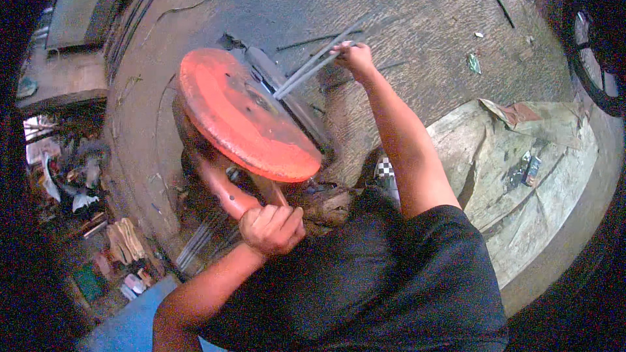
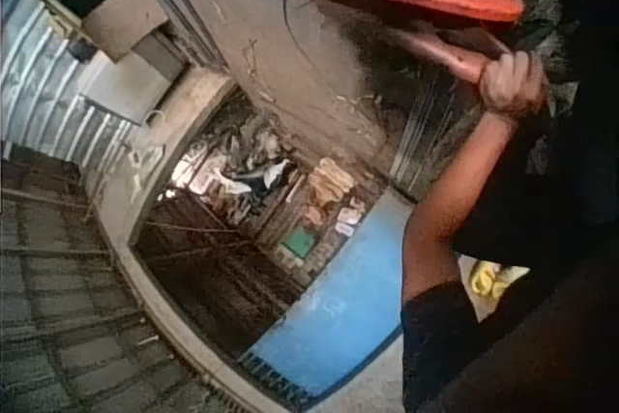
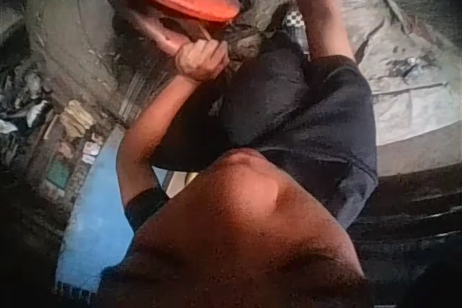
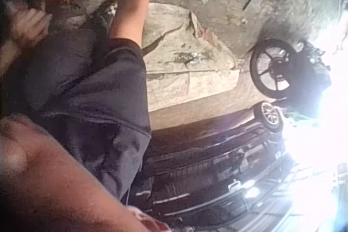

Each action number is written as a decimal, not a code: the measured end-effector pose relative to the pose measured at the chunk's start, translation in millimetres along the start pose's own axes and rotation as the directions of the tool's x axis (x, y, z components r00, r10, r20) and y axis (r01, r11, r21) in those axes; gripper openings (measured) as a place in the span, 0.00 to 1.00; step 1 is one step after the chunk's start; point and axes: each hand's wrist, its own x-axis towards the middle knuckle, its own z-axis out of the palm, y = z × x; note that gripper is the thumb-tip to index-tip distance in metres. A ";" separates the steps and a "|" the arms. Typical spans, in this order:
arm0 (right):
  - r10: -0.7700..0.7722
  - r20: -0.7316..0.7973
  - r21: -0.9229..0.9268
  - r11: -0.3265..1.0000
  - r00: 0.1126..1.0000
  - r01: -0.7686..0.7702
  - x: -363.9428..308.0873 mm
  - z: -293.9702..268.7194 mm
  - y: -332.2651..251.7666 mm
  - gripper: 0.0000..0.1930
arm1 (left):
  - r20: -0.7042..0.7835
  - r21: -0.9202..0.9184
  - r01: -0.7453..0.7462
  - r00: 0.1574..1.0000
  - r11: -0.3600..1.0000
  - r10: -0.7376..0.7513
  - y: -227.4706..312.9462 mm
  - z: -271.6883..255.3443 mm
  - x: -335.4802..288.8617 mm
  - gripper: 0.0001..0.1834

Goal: Cutting and grinding a metal rod using a circular cut-off saw.

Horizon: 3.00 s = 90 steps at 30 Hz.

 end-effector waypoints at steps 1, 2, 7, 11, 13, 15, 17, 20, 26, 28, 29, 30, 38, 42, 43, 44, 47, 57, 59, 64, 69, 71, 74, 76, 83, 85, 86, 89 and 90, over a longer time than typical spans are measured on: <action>-0.040 0.011 -0.028 0.999 0.999 0.040 -1.3 -7.8 -4.8 0.10 | -0.005 0.003 -0.002 1.000 1.000 0.002 0.1 0.6 -0.5 0.08; -0.025 -0.054 0.056 0.998 0.998 0.028 0.9 -17.8 -12.0 0.13 | -0.005 -0.005 0.007 1.000 1.000 -0.007 0.6 0.9 -1.0 0.07; -0.146 -0.208 -0.362 0.930 0.967 0.062 -11.5 -97.8 -55.9 0.10 | -0.046 -0.001 -0.005 0.999 1.000 0.005 0.7 0.4 -2.6 0.08; 0.144 -0.244 -0.541 0.800 0.959 -0.257 -64.2 -103.7 -90.6 0.08 | -0.061 0.010 -0.003 0.998 1.000 0.003 1.7 2.8 -6.0 0.09; 0.223 -0.046 -0.958 0.266 0.974 -0.107 -101.1 -65.1 -107.3 0.10 | -0.116 0.006 0.018 0.993 1.000 -0.018 2.7 4.7 -7.8 0.07; 0.300 0.238 -0.954 -0.105 0.924 0.279 -148.1 -11.0 -120.2 0.11 | -0.112 -0.003 0.014 0.994 1.000 -0.014 3.9 6.1 -10.0 0.07; 0.534 0.438 -0.622 -0.401 0.723 0.673 -205.4 40.0 -136.2 0.13 | -0.159 -0.029 0.017 0.987 0.999 -0.022 4.9 6.8 -12.3 0.07; 0.805 0.302 -0.495 -0.325 0.510 0.806 -281.1 98.0 -147.4 0.14 | -0.229 -0.041 0.052 0.972 0.998 -0.060 6.2 9.0 -15.3 0.08; 0.965 0.192 -0.600 -0.028 0.178 0.799 -323.6 85.6 -63.9 0.12 | -0.250 0.010 0.047 0.967 0.999 -0.044 4.9 18.0 -20.5 0.10; 0.878 0.205 -0.834 -0.075 0.432 0.547 -318.1 56.3 -12.3 0.12 | -0.272 0.006 0.059 0.961 0.998 -0.055 5.9 19.8 -21.8 0.10; 0.781 0.202 -0.936 -0.022 0.591 0.350 -315.7 43.0 15.3 0.12 | -0.294 0.005 0.051 0.955 0.999 -0.047 6.5 20.2 -22.5 0.10; 0.661 0.154 -0.987 0.069 0.734 0.146 -318.6 29.9 42.6 0.12 | -0.315 0.011 0.050 0.948 0.999 -0.044 6.5 20.4 -22.5 0.10; -0.001 -0.021 -0.779 0.626 1.000 -0.016 -358.2 20.3 171.2 0.13 | -0.297 -0.041 0.065 0.952 0.997 -0.074 7.2 17.9 -23.8 0.10; -0.144 -0.057 -0.737 0.674 0.988 0.055 -334.4 41.7 172.5 0.13 | -0.293 -0.060 0.073 0.952 0.996 -0.087 7.8 18.2 -23.3 0.09; -0.169 -0.072 -0.724 0.686 0.983 0.065 -327.4 45.8 172.7 0.14 | -0.303 -0.060 0.069 0.949 0.996 -0.084 7.8 18.5 -23.1 0.09; -0.183 -0.086 -0.714 0.697 0.979 0.068 -320.9 48.6 172.5 0.14 | -0.329 -0.063 0.055 0.941 0.996 -0.073 7.4 18.8 -22.9 0.09; -0.215 -0.128 -0.687 0.723 0.968 0.070 -307.5 53.0 172.9 0.16 | -0.364 -0.073 0.042 0.929 0.996 -0.066 5.5 19.7 -22.3 0.09; -0.313 -0.212 -0.616 0.778 0.926 0.122 -316.6 51.0 180.9 0.25 | -0.354 -0.064 0.036 0.934 0.997 -0.057 7.0 15.1 -20.5 0.09; -0.336 -0.239 -0.599 0.790 0.911 0.134 -311.5 52.8 183.8 0.27 | -0.338 -0.066 0.040 0.939 0.997 -0.060 7.6 14.1 -20.3 0.09; -0.303 -0.285 -0.520 0.846 0.909 0.118 -319.6 51.7 176.4 0.32 | -0.348 -0.069 0.067 0.933 0.995 -0.087 9.0 14.8 -18.6 0.09; -0.330 0.128 -0.855 0.442 0.935 0.273 -352.7 53.5 163.6 0.30 | -0.346 -0.072 0.057 0.935 0.996 -0.079 9.0 15.2 -17.6 0.09; -0.276 0.148 -0.832 0.484 0.950 0.271 -349.6 55.1 160.3 0.25 | -0.339 -0.085 0.064 0.937 0.994 -0.089 9.1 15.1 -17.7 0.09; -0.276 0.204 -0.886 0.356 0.939 0.297 -345.2 54.0 163.5 0.20 | -0.328 -0.062 0.072 0.941 0.995 -0.089 9.5 14.7 -17.3 0.09; -0.385 0.263 -0.919 0.180 0.885 0.352 -345.2 51.8 167.1 0.19 | -0.334 -0.065 0.066 0.939 0.996 -0.084 9.9 13.6 -16.7 0.09; -0.382 0.280 -0.918 0.160 0.881 0.362 -330.7 70.4 162.4 0.27 | -0.325 -0.124 0.285 0.893 0.951 -0.310 16.8 6.1 -20.9 0.13; -0.336 0.293 -0.896 0.230 0.895 0.380 -315.0 81.2 157.5 0.26 | -0.448 -0.112 0.403 0.796 0.909 -0.408 22.1 9.5 -20.2 0.21; -0.280 0.280 -0.884 0.299 0.918 0.360 -307.9 85.7 156.8 0.25 | -0.556 -0.134 0.521 0.665 0.843 -0.499 25.4 12.9 -19.6 0.29; -0.121 0.279 -0.849 0.433 0.953 0.304 -282.2 93.3 154.8 0.23 | -0.536 -0.601 0.512 0.310 0.613 -0.785 31.0 28.4 -12.7 0.45; -0.103 0.292 -0.842 0.443 0.951 0.307 -275.8 94.4 156.8 0.23 | -0.407 -0.691 0.558 0.224 0.459 -0.886 32.7 33.4 -11.5 0.48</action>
